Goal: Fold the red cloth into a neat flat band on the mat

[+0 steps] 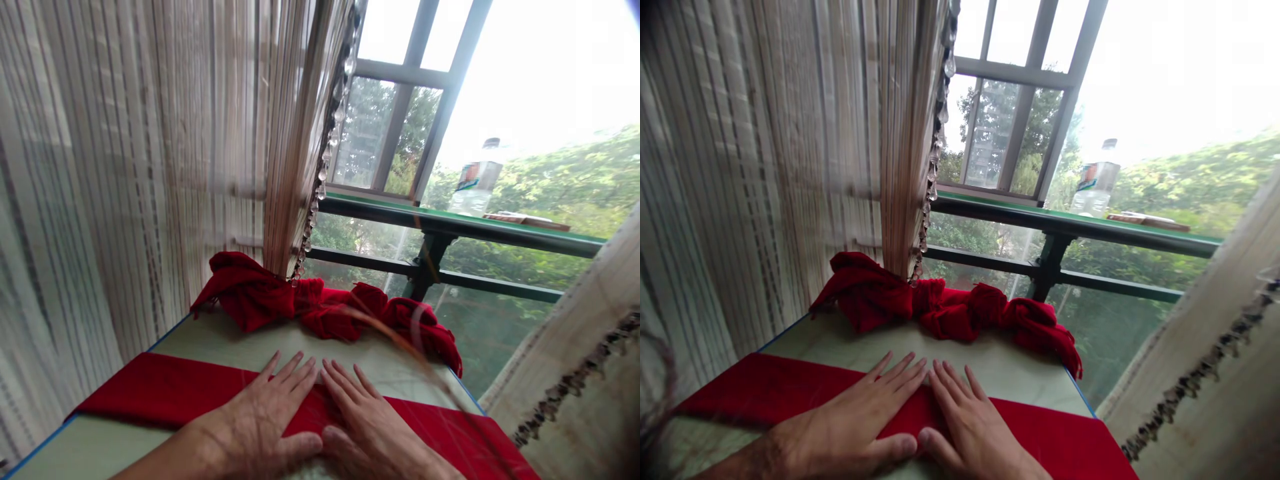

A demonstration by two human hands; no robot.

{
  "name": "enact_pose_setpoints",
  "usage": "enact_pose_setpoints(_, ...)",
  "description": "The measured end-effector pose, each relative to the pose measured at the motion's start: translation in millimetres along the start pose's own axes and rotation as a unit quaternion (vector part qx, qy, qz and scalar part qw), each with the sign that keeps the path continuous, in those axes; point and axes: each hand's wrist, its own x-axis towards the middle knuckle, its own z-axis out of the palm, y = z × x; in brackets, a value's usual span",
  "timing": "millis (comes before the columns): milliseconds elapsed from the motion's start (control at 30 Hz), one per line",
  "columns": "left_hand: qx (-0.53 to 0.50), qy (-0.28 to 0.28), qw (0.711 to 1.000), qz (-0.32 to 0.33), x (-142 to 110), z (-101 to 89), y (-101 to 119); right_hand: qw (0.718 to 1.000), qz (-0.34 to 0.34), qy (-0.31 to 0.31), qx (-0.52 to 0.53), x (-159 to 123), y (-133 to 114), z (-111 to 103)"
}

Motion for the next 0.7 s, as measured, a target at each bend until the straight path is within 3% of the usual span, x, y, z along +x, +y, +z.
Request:
enact_pose_setpoints(100,0.018,0.034,0.999,0.008,0.3,-0.3,-6.3,1.000,0.001,-0.022,-0.003,0.6,0.3,3.2)
enact_pose_setpoints(300,0.016,-0.034,0.999,-0.003,-2.6,0.0,-9.2,0.999,-0.027,0.022,-0.010,5.7,0.9,7.6)
enact_pose_setpoints(467,0.025,0.005,1.000,0.011,-5.7,-4.2,-12.7,0.999,-0.027,-0.030,-0.009,7.0,3.8,13.2)
enact_pose_setpoints(600,0.014,-0.008,1.000,0.015,-4.6,-3.8,-16.5,0.999,-0.034,0.010,-0.004,4.2,6.9,15.4)
enact_pose_setpoints(700,0.004,-0.003,1.000,0.025,-3.3,-0.4,-18.1,1.000,-0.029,0.003,-0.007,4.8,6.8,13.9)
